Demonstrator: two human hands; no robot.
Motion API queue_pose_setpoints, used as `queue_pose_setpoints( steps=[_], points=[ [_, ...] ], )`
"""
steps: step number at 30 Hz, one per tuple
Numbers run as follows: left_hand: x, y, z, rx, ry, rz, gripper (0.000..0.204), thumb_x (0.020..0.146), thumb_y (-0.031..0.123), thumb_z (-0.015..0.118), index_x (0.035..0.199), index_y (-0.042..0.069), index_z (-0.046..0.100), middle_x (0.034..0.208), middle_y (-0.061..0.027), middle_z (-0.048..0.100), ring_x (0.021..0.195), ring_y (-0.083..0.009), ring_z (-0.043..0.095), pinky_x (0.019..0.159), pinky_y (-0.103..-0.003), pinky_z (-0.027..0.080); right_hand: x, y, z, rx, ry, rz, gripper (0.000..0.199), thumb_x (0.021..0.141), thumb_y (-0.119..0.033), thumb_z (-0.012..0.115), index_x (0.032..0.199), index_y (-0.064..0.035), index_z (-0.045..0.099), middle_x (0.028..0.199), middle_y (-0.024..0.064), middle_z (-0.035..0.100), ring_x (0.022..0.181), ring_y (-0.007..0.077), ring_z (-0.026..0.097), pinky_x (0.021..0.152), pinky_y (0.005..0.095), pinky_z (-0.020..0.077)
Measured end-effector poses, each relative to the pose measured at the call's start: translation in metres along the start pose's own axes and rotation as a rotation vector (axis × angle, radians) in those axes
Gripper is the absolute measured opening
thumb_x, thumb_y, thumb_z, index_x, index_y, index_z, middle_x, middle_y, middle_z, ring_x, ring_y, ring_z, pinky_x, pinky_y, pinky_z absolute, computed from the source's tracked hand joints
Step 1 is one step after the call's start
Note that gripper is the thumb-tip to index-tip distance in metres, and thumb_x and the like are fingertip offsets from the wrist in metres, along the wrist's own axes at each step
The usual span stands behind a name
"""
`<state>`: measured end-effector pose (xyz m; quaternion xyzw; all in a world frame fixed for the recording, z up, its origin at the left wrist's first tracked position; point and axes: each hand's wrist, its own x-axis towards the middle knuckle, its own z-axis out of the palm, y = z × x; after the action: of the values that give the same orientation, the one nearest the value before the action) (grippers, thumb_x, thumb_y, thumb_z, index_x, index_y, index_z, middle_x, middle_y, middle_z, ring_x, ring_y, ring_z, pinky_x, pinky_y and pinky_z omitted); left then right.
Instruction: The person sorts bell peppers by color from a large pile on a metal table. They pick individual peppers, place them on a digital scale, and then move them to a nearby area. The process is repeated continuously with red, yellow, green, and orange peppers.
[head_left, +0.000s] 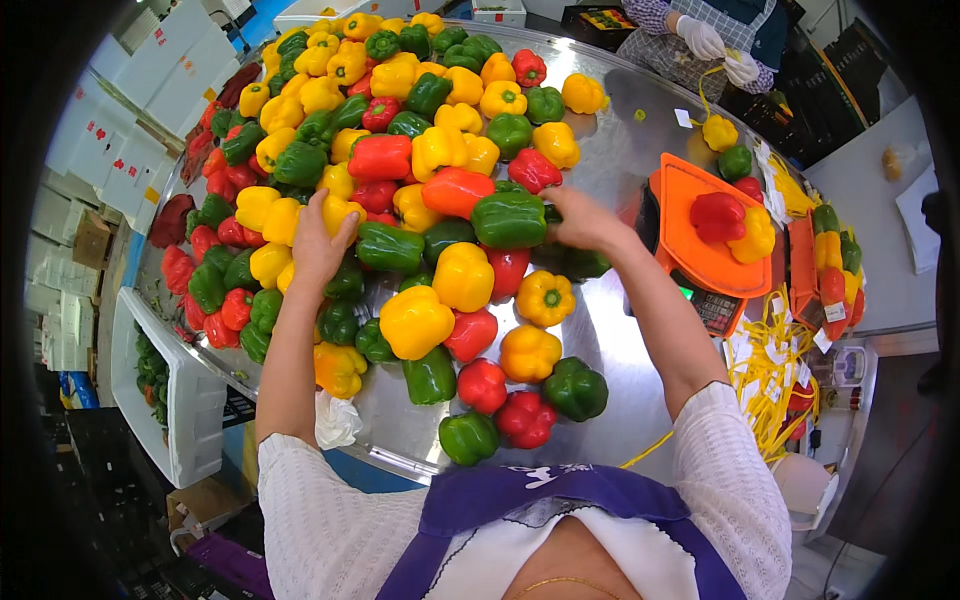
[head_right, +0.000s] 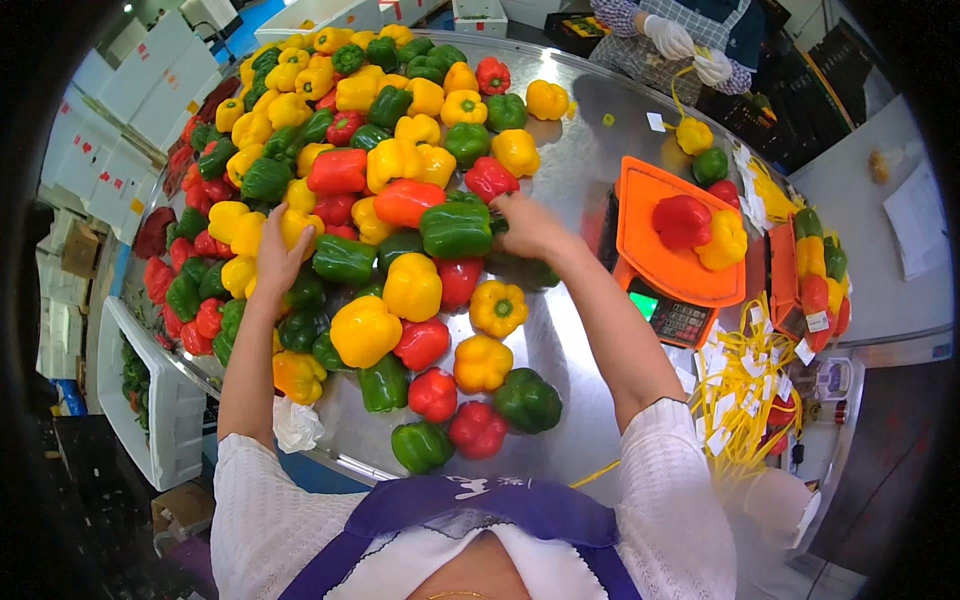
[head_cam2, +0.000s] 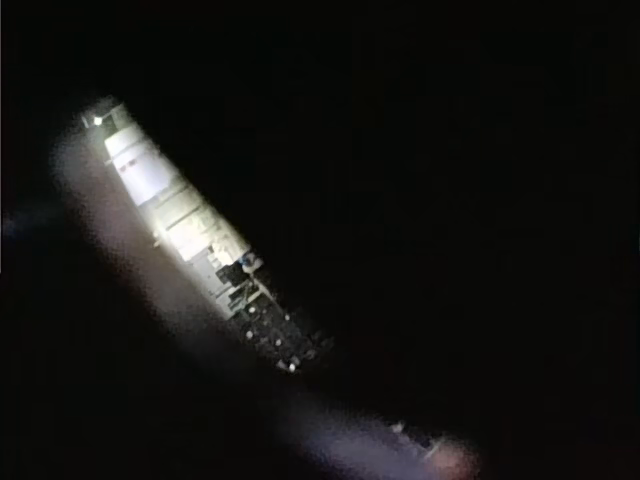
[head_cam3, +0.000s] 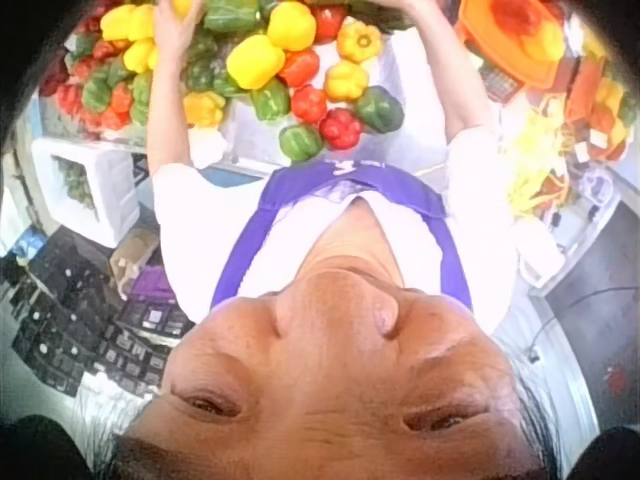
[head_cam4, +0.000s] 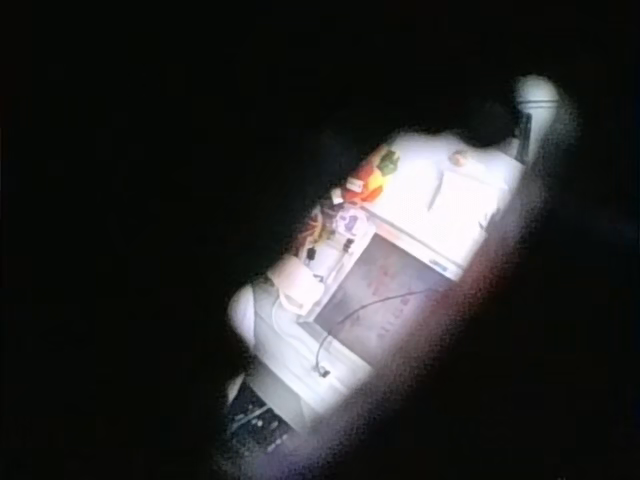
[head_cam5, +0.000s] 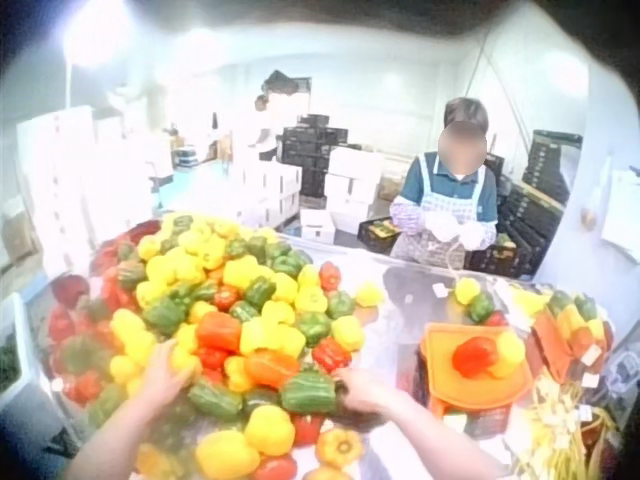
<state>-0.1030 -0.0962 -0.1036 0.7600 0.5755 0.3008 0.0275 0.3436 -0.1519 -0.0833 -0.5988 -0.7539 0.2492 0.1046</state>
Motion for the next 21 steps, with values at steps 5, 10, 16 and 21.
queue_pose_setpoints(
  steps=[5, 10, 16, 21],
  points=[
    [0.012, 0.014, -0.007, 0.053, -0.064, -0.124, 0.069, 0.090, 0.048, 0.073, 0.140, 0.008, 0.049, 0.122, -0.0220, 0.060, 0.112, -0.0431, 0.059, 0.093, -0.049, 0.050, 0.062, -0.010, -0.052, -0.163, 0.298, 0.084, 0.069, 0.078, -0.025, 0.079, 0.142, -0.0164, 0.054, 0.137, 0.0206, 0.056, 0.124, 0.0372, 0.058, 0.102, 0.0467, 0.0490],
    [0.011, 0.011, 0.000, 0.044, -0.034, -0.071, 0.067, 0.090, 0.044, 0.073, 0.141, 0.008, 0.049, 0.125, -0.0216, 0.059, 0.114, -0.0434, 0.058, 0.095, -0.048, 0.049, 0.137, 0.000, -0.024, -0.359, 0.196, 0.049, 0.071, 0.079, -0.028, 0.078, 0.144, -0.0246, 0.048, 0.129, 0.0231, 0.058, 0.114, 0.0428, 0.062, 0.095, 0.0512, 0.0514],
    [0.005, -0.008, 0.003, -0.016, -0.054, -0.065, 0.067, 0.092, 0.037, 0.072, 0.142, 0.000, 0.047, 0.139, -0.0231, 0.055, 0.128, -0.0405, 0.052, 0.108, -0.043, 0.042, 0.158, 0.002, -0.006, -0.327, 0.345, 0.054, 0.065, 0.078, -0.032, 0.074, 0.139, -0.0245, 0.053, 0.116, 0.0216, 0.061, 0.107, 0.0414, 0.063, 0.090, 0.0514, 0.0501],
    [0.010, -0.008, 0.006, -0.049, -0.056, -0.035, 0.067, 0.095, 0.040, 0.070, 0.143, -0.001, 0.047, 0.138, -0.0242, 0.054, 0.128, -0.0409, 0.052, 0.109, -0.043, 0.040, 0.071, -0.028, -0.054, 0.071, 0.858, -0.113, 0.075, 0.071, -0.036, 0.080, 0.139, -0.0193, 0.052, 0.123, 0.0214, 0.055, 0.110, 0.0418, 0.057, 0.093, 0.0501, 0.0473]
  ],
)
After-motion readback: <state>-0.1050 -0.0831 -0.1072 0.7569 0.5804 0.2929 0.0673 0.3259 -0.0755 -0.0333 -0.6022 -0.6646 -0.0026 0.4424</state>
